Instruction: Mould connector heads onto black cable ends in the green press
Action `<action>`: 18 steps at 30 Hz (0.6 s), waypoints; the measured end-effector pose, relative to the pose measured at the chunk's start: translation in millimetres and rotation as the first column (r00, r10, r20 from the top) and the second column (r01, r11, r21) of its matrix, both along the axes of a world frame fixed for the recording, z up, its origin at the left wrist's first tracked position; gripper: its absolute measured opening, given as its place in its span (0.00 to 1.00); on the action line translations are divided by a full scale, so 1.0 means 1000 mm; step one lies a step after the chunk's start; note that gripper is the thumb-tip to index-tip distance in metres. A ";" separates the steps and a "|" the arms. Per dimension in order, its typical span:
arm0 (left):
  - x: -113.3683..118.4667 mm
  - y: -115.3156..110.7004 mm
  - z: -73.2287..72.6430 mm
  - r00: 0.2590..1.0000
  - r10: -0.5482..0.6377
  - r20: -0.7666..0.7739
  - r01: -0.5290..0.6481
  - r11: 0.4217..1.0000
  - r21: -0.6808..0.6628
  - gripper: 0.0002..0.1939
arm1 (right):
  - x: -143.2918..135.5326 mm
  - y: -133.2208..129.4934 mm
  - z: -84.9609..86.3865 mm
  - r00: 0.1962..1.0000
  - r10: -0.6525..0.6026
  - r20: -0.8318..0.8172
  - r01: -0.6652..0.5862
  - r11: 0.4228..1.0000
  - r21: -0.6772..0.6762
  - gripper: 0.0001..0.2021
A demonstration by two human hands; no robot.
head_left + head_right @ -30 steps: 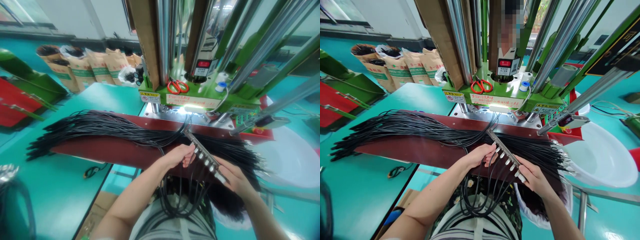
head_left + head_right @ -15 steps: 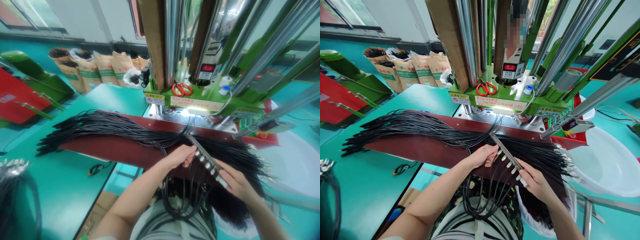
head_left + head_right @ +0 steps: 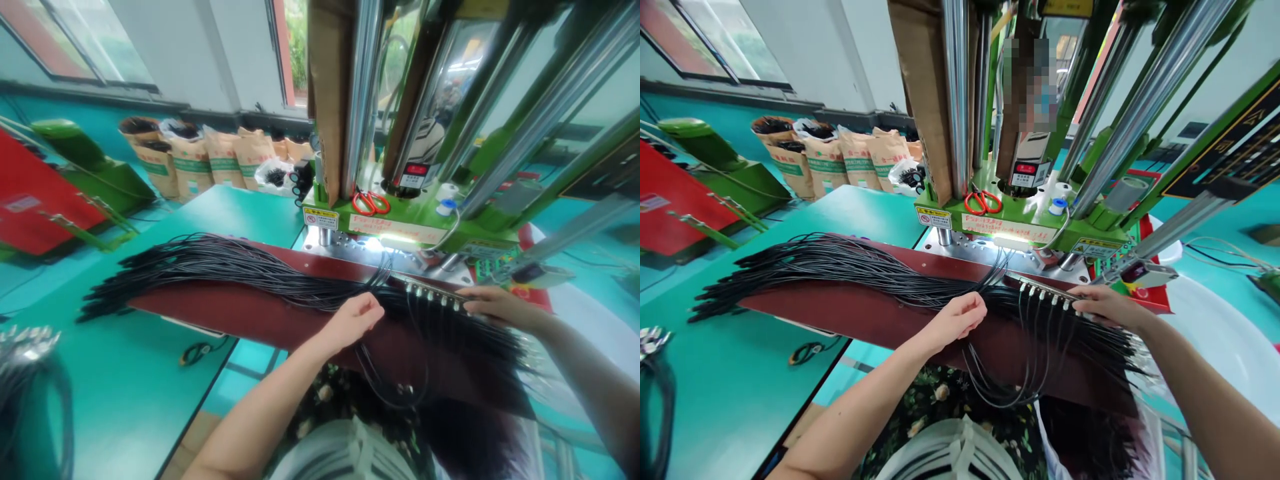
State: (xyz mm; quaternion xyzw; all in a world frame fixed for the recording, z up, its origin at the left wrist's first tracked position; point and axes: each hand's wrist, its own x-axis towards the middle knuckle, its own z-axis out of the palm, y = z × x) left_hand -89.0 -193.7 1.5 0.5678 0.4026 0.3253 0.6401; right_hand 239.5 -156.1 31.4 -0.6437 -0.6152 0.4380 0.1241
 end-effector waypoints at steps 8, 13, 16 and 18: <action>-0.014 0.013 -0.002 0.996 0.090 -0.013 -0.089 0.994 0.064 0.12 | -0.045 0.062 -0.019 0.853 0.455 0.257 -0.514 0.819 0.254 0.13; -0.024 0.027 0.001 0.982 0.188 -0.019 -0.186 0.980 0.064 0.12 | -0.047 0.064 -0.038 0.896 0.368 0.250 -0.439 0.824 0.358 0.13; -0.019 0.047 -0.004 0.968 0.252 -0.015 -0.250 0.965 0.076 0.11 | -0.043 0.055 -0.049 0.935 0.249 0.253 -0.340 0.836 0.430 0.14; -0.008 0.065 -0.010 0.954 0.299 0.018 -0.299 0.949 0.097 0.08 | -0.042 0.048 -0.056 0.955 0.146 0.259 -0.259 0.835 0.486 0.14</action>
